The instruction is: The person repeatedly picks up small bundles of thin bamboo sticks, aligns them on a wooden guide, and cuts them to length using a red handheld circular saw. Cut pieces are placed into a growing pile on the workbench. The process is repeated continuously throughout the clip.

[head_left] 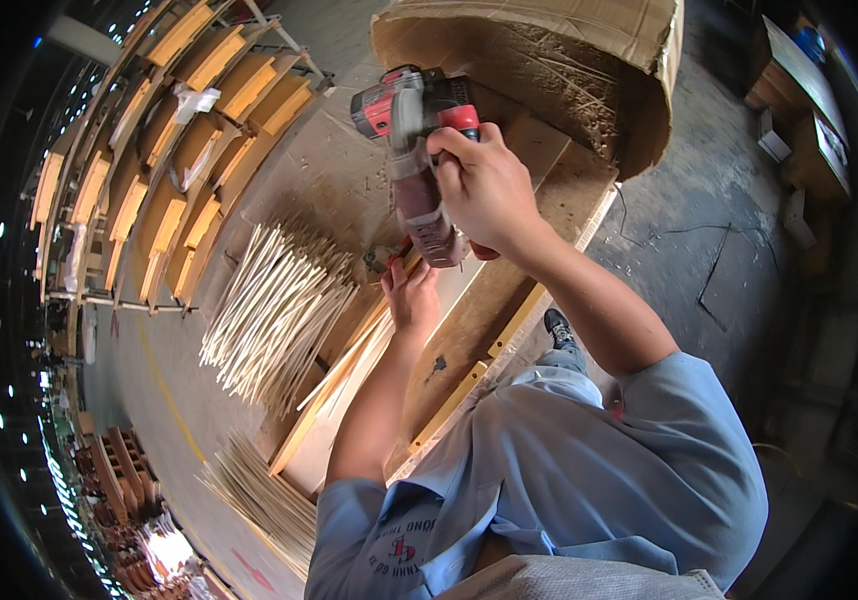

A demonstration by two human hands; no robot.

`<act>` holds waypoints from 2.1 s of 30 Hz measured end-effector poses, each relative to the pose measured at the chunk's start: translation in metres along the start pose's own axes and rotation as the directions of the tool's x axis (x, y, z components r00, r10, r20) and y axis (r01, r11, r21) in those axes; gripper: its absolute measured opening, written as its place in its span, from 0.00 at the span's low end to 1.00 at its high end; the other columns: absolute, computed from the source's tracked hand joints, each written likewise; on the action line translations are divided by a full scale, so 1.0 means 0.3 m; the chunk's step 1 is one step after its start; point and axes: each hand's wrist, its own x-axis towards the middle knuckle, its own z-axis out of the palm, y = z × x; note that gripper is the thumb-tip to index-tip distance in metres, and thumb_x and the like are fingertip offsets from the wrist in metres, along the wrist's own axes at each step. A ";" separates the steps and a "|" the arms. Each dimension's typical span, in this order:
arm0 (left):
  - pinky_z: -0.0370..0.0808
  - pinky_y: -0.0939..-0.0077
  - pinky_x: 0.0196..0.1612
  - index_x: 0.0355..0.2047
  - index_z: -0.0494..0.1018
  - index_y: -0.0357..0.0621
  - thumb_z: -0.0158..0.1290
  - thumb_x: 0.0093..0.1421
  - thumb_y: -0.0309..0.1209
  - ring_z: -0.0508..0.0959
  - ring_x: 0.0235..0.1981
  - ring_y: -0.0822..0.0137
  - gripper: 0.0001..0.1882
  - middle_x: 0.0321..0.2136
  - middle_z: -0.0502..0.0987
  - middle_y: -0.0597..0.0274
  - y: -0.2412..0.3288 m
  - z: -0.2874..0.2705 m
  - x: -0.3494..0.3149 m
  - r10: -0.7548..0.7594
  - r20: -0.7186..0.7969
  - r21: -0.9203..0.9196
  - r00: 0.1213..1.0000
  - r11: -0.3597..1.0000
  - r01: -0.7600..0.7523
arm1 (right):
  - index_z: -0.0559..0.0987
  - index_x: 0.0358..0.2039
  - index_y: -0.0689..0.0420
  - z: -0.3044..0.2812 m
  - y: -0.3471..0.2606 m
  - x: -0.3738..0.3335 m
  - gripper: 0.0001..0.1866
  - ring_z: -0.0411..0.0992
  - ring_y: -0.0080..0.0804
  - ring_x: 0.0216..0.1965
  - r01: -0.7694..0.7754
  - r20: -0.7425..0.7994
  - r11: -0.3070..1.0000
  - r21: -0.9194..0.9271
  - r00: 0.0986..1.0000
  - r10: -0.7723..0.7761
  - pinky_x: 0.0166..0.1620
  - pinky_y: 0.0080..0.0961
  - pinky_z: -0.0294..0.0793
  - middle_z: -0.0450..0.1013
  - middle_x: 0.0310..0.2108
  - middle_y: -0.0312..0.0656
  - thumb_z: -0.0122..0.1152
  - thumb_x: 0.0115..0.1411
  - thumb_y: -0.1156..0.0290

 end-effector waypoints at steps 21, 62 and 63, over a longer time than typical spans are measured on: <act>0.65 0.48 0.61 0.47 0.82 0.45 0.56 0.56 0.24 0.68 0.60 0.44 0.17 0.55 0.80 0.68 -0.006 -0.001 -0.007 0.011 -0.024 -0.025 1.000 1.000 -0.012 | 0.80 0.45 0.43 -0.014 -0.007 -0.063 0.11 0.76 0.61 0.34 -0.026 0.068 1.000 -0.010 0.997 0.027 0.42 0.51 0.77 0.71 0.43 0.60 0.53 0.64 0.68; 0.62 0.48 0.61 0.58 0.77 0.72 0.52 0.65 0.38 0.68 0.58 0.54 0.22 0.61 0.74 0.82 -0.007 0.024 -0.004 -0.027 -0.055 0.009 0.998 1.000 0.028 | 0.79 0.45 0.47 -0.010 0.024 -0.198 0.15 0.74 0.59 0.39 0.077 0.037 0.997 -0.001 0.996 -0.077 0.42 0.51 0.75 0.71 0.46 0.57 0.56 0.57 0.75; 0.61 0.49 0.61 0.59 0.77 0.72 0.52 0.65 0.38 0.68 0.58 0.54 0.22 0.61 0.74 0.82 -0.007 0.026 -0.002 -0.030 -0.071 -0.007 0.997 1.000 0.029 | 0.79 0.45 0.47 -0.012 0.025 -0.202 0.15 0.74 0.59 0.39 0.083 0.044 0.997 -0.006 0.996 -0.082 0.43 0.51 0.75 0.71 0.46 0.57 0.56 0.58 0.75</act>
